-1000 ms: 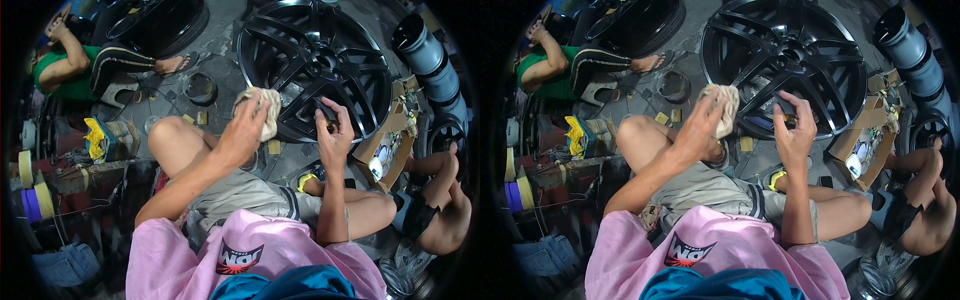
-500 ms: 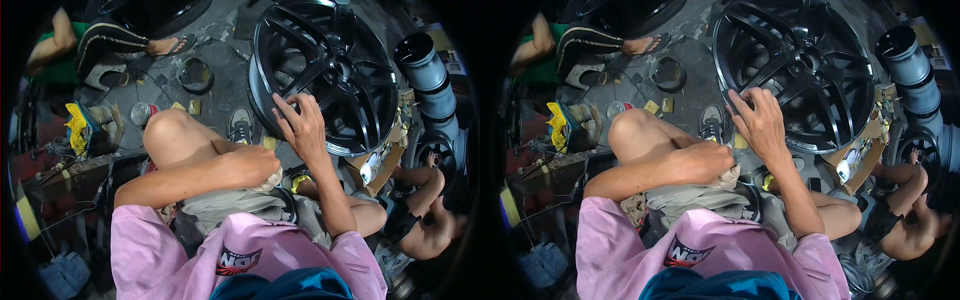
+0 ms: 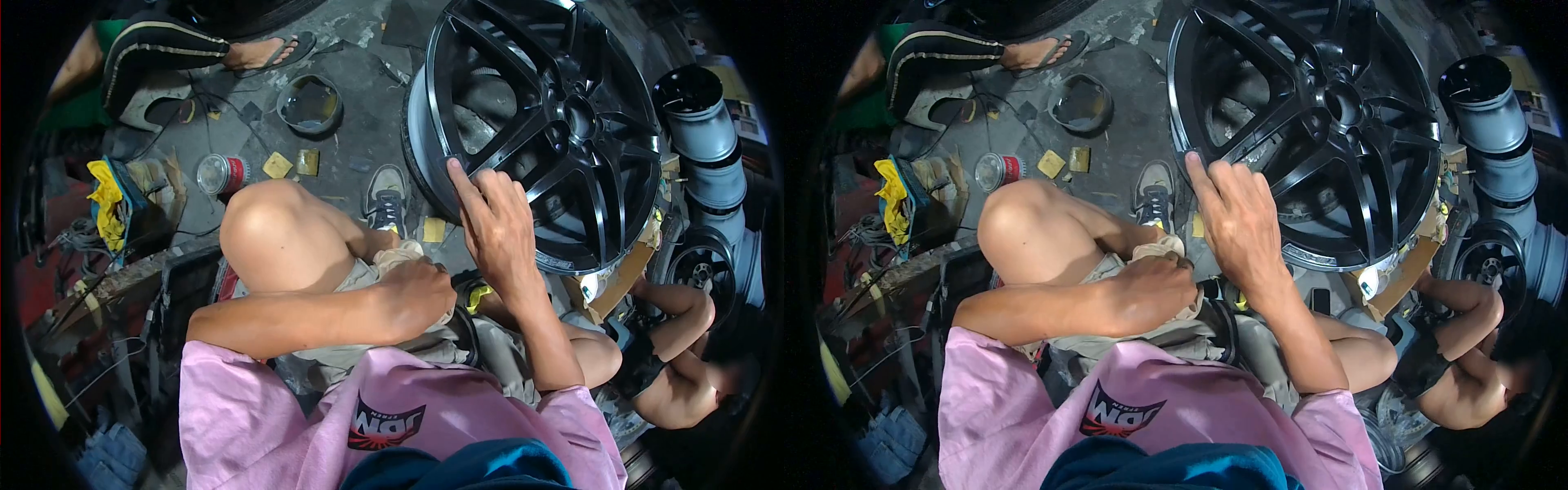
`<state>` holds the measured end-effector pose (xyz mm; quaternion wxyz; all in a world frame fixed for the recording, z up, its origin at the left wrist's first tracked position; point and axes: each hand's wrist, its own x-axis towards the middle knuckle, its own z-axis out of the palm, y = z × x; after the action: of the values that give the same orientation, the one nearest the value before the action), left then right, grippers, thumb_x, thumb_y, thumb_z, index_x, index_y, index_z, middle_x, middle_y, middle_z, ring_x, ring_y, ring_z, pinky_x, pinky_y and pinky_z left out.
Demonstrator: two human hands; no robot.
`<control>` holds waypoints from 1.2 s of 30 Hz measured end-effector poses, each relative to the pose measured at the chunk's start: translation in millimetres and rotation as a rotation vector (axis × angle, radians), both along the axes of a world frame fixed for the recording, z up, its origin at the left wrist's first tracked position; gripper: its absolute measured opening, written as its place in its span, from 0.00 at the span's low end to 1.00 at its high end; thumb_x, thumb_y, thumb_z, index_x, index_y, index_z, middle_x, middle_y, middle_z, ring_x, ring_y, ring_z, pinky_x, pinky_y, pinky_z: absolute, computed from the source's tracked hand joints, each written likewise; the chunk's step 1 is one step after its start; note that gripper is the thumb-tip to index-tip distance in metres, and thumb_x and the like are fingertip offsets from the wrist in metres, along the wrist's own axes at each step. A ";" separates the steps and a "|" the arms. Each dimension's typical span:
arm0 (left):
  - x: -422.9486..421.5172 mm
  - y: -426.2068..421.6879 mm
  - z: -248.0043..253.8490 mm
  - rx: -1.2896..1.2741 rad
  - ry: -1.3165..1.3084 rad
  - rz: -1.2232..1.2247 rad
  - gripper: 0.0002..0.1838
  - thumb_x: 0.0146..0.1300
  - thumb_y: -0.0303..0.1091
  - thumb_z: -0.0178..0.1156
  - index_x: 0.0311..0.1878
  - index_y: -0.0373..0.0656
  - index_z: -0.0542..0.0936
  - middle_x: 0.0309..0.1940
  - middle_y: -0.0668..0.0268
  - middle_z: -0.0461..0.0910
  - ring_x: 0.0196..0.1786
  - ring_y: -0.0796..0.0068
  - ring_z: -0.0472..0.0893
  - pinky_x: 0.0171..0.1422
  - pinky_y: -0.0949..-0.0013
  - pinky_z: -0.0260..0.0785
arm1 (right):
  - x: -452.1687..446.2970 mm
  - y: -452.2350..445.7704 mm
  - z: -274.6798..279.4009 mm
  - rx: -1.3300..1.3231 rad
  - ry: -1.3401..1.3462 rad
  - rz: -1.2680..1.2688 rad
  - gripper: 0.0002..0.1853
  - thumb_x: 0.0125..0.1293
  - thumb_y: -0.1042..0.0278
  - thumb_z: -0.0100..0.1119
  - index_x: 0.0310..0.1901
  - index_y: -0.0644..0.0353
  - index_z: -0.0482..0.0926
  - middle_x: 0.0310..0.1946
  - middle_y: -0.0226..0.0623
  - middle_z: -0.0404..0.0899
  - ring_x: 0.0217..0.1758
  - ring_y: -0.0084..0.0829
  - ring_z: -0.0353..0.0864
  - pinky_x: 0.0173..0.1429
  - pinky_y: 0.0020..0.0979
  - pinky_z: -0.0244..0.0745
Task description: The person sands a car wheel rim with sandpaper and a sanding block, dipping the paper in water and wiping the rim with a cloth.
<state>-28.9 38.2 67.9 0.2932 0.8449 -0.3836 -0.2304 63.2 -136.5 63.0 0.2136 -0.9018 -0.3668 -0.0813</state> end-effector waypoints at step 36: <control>-5.6 6.5 -8.9 -0.255 -0.006 0.022 0.09 0.54 0.30 0.63 0.34 0.32 0.85 0.36 0.45 0.84 0.41 0.48 0.84 0.49 0.51 0.74 | 14.6 30.9 6.1 0.021 0.067 -0.115 0.25 0.70 0.81 0.64 0.68 0.61 0.83 0.37 0.37 0.72 0.40 0.35 0.74 0.47 0.37 0.61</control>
<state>-34.4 44.7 59.0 0.3999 0.8055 -0.4012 -0.1740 77.7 -105.5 69.0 0.2302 -0.9213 -0.3060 -0.0669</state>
